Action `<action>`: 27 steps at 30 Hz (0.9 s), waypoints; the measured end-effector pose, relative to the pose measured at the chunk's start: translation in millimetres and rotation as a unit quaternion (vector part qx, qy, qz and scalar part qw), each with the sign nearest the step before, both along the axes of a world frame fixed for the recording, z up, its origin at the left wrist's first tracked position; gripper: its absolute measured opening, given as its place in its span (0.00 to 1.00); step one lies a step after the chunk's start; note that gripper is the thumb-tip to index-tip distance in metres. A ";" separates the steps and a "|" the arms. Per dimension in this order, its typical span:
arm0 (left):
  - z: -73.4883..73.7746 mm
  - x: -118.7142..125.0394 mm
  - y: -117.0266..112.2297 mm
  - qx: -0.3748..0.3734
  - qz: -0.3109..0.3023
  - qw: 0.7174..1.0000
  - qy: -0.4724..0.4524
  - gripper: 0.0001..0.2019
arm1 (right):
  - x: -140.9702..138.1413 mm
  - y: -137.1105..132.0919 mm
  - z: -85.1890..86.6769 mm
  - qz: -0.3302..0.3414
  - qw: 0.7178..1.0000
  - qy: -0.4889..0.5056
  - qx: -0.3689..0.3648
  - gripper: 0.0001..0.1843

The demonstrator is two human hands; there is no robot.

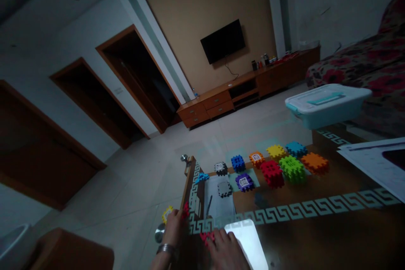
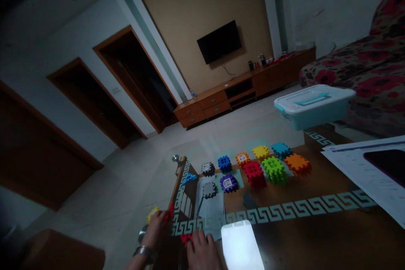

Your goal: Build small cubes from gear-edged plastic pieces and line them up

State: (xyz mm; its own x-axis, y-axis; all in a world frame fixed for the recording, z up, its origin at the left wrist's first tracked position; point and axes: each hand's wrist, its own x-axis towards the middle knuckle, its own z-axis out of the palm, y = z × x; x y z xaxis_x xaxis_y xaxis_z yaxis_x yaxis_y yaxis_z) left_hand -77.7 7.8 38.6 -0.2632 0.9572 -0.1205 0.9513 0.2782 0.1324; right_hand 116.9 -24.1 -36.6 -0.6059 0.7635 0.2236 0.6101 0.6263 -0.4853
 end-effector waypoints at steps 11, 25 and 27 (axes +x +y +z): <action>-11.8 1.0 -39.0 0.091 -0.050 0.988 -0.117 0.18 | 33.0 7.0 25.5 -0.112 0.992 0.021 -0.059 0.09; -37.7 13.0 -60.0 0.099 -0.069 0.969 -0.214 0.18 | -30.8 12.3 35.0 -0.044 0.997 0.051 -0.023 0.12; -38.9 5.6 -60.5 0.108 -0.083 0.961 -0.241 0.21 | -35.9 16.9 28.5 -0.039 0.999 0.006 -0.013 0.12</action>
State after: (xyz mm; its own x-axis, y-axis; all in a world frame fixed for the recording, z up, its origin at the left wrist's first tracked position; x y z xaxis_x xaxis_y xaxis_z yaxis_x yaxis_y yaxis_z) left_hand -72.1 -52.7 -0.3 -0.0677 0.9976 0.0157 0.7935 0.0443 0.6070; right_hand 81.0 -7.1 -8.1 -0.5414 0.8141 0.2099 0.6508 0.5639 -0.5085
